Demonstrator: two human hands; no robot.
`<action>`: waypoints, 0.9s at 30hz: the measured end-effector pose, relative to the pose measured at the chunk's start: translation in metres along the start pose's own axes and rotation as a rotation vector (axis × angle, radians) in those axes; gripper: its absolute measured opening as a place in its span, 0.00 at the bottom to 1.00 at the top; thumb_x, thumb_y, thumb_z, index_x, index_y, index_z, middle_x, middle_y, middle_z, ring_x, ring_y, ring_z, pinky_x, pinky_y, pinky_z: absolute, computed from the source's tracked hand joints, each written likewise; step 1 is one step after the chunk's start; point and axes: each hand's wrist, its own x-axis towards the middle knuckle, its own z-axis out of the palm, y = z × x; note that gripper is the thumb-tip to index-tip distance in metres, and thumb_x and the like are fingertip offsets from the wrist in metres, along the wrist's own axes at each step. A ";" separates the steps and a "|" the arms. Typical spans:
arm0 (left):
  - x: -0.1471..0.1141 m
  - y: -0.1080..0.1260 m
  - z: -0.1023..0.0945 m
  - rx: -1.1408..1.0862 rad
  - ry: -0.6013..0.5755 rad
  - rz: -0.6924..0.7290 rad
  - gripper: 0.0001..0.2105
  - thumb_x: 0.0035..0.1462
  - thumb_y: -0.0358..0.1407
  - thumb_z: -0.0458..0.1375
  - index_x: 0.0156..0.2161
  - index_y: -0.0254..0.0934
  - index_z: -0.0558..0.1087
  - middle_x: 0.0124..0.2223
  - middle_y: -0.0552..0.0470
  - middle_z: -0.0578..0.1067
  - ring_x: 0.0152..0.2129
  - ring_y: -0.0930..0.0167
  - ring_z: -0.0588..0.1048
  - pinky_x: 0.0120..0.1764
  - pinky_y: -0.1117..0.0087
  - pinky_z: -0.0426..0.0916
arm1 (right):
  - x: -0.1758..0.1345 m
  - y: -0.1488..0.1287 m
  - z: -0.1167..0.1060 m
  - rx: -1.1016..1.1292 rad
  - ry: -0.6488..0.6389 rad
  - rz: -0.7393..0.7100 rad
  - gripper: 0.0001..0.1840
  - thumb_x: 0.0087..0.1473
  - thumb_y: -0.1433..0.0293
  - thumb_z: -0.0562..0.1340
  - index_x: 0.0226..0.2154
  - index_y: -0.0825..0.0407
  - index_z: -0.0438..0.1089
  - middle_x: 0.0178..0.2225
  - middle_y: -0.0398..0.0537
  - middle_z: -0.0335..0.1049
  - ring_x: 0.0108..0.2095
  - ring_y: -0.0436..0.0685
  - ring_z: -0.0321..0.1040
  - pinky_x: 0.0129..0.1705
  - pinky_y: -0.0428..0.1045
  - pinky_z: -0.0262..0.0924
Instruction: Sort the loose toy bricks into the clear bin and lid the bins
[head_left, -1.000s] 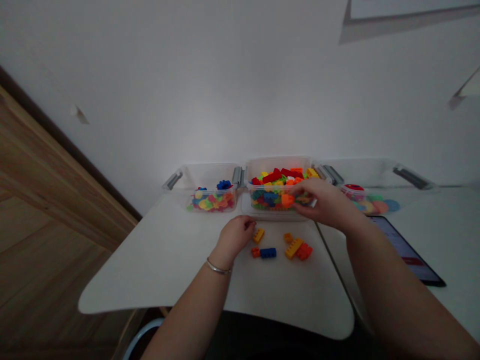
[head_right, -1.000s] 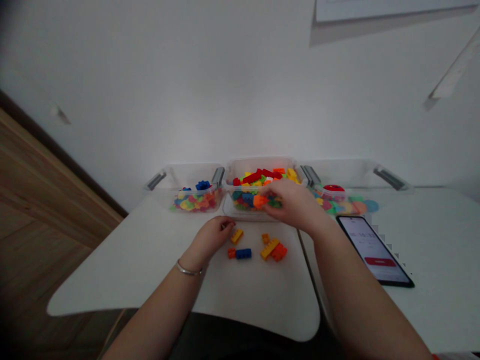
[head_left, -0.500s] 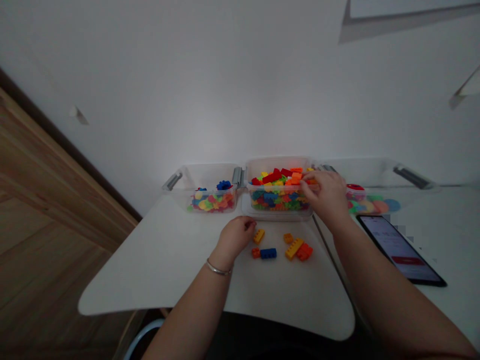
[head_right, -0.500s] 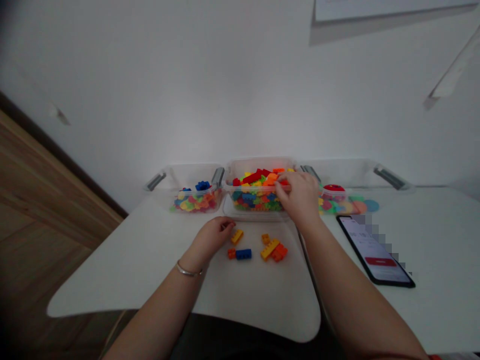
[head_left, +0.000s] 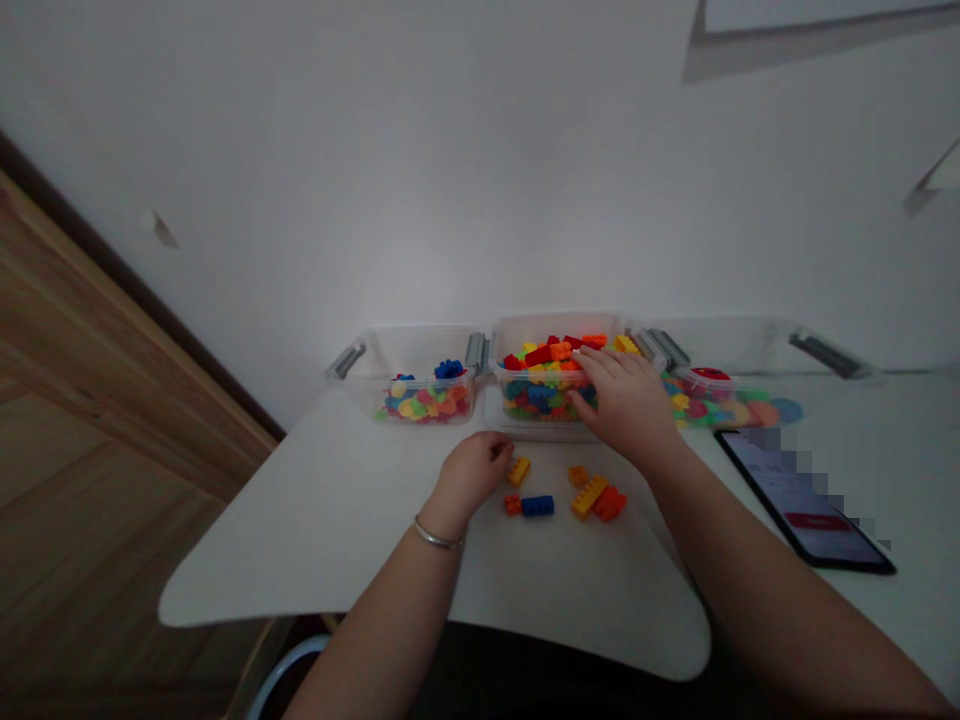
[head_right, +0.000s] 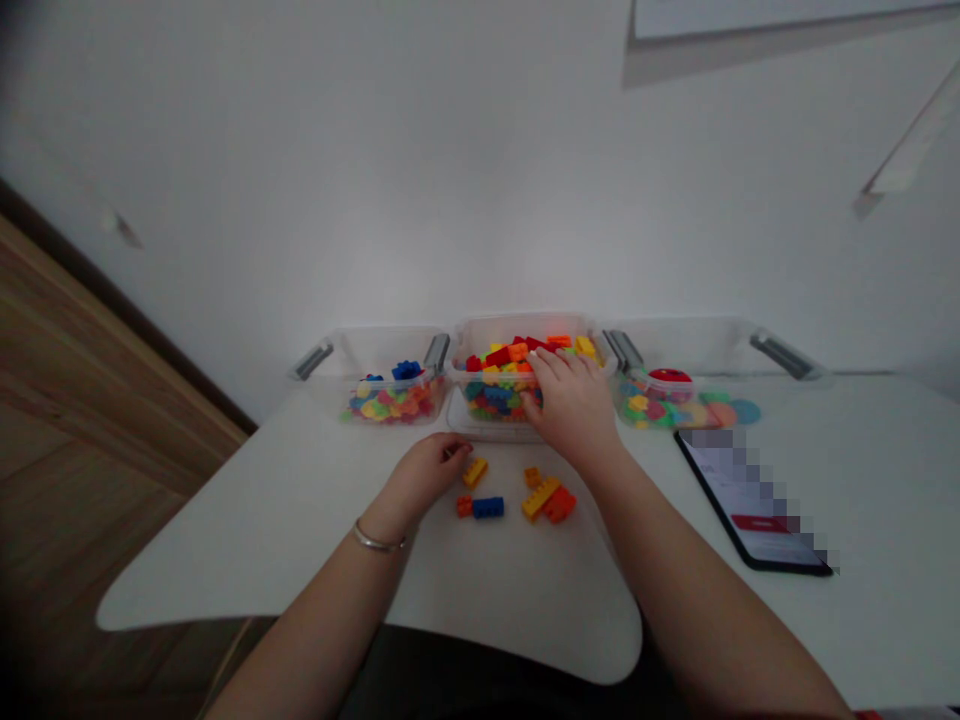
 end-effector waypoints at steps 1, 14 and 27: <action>0.000 0.000 0.000 0.001 -0.001 0.001 0.13 0.59 0.36 0.51 0.37 0.36 0.79 0.37 0.46 0.80 0.30 0.69 0.75 0.32 0.71 0.63 | 0.000 0.001 0.000 0.024 0.012 -0.009 0.28 0.56 0.64 0.58 0.57 0.61 0.64 0.56 0.61 0.68 0.56 0.68 0.62 0.59 0.62 0.50; -0.001 -0.001 0.001 0.019 -0.011 0.003 0.13 0.60 0.37 0.51 0.37 0.37 0.79 0.37 0.46 0.80 0.31 0.68 0.76 0.33 0.70 0.63 | 0.001 -0.010 -0.042 0.201 -0.497 0.019 0.11 0.55 0.63 0.59 0.37 0.48 0.74 0.38 0.47 0.77 0.39 0.59 0.72 0.37 0.51 0.61; -0.001 0.001 -0.001 0.040 -0.020 -0.008 0.14 0.59 0.37 0.51 0.37 0.37 0.79 0.36 0.46 0.80 0.29 0.68 0.75 0.31 0.70 0.62 | -0.007 -0.025 -0.017 -0.041 -0.972 -0.091 0.17 0.48 0.67 0.63 0.41 0.54 0.77 0.40 0.57 0.78 0.42 0.67 0.74 0.41 0.55 0.64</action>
